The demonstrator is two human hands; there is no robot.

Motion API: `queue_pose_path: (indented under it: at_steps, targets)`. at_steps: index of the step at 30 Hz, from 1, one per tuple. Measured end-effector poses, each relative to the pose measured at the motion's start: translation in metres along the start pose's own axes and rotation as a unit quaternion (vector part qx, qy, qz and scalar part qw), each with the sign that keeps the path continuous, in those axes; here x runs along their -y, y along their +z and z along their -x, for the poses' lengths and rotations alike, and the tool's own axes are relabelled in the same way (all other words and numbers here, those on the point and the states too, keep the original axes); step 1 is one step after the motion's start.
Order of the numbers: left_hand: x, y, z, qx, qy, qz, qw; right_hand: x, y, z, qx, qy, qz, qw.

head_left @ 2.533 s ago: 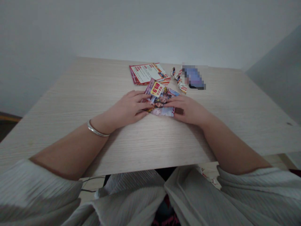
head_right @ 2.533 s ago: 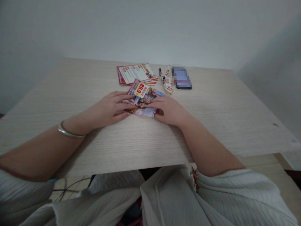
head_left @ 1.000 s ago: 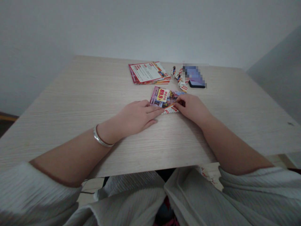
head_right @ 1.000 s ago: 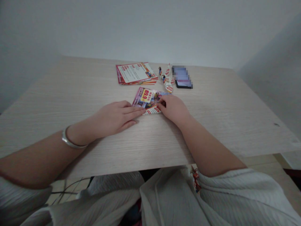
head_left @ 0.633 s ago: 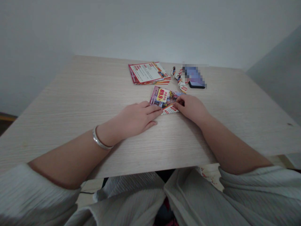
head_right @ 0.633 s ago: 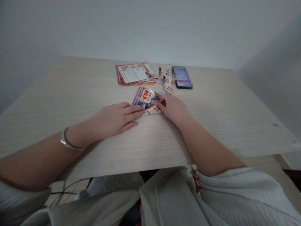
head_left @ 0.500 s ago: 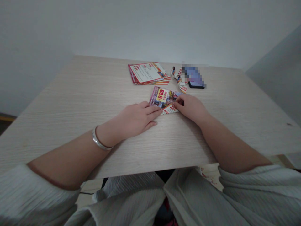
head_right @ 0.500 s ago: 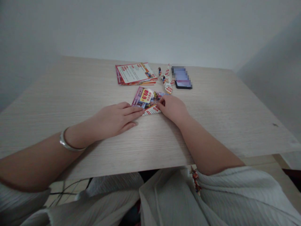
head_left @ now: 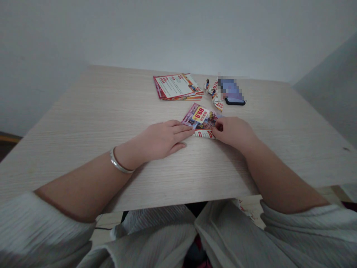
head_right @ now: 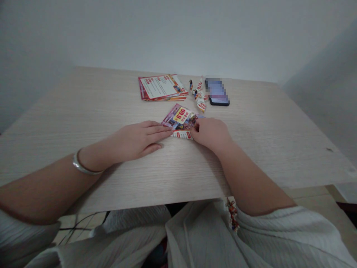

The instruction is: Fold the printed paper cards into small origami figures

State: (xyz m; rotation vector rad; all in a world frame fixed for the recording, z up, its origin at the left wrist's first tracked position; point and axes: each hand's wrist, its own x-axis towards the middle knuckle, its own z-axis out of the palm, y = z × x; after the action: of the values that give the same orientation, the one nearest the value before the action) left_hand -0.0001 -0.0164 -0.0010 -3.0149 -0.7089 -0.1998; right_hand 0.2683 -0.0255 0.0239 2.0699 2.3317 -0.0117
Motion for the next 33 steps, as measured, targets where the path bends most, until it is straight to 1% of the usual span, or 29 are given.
queue_pose_path:
  at_steps: [2,4,6,9,11,13,19,25,28,33]
  targets:
    - [0.003,0.001,0.000,0.000,0.014,0.010,1.000,0.001,-0.002,0.003,-0.012,-0.038,-0.009,0.999]
    - [0.005,0.001,0.000,0.003,0.021,0.017,1.000,0.002,-0.001,0.003,-0.018,-0.077,-0.051,0.996]
    - [0.006,0.000,-0.001,0.004,0.021,0.023,1.000,0.002,0.003,0.000,-0.005,-0.098,-0.092,0.991]
    - [0.005,-0.002,-0.001,0.008,0.022,0.025,0.999,0.000,0.010,-0.006,0.018,-0.080,-0.117,0.990]
    - [0.004,-0.003,-0.001,0.010,0.020,0.020,1.000,-0.002,0.012,-0.009,0.020,-0.061,-0.125,0.990]
    - [0.002,-0.003,0.000,0.015,0.015,0.016,1.000,-0.002,0.013,-0.010,0.019,-0.056,-0.128,0.990]
    - [0.001,-0.001,0.004,0.021,0.001,0.013,1.000,0.004,0.009,-0.008,0.017,-0.050,-0.082,0.995]
    - [-0.002,-0.003,0.005,0.032,-0.026,0.004,0.999,0.005,0.008,-0.008,0.017,-0.062,-0.078,0.995]
    - [-0.005,-0.006,0.004,0.042,-0.030,-0.006,0.999,0.004,0.008,-0.009,0.012,-0.065,-0.076,0.995]
    - [-0.011,-0.008,0.001,0.054,-0.038,-0.026,0.997,0.004,0.006,-0.010,0.025,-0.070,-0.077,0.994]
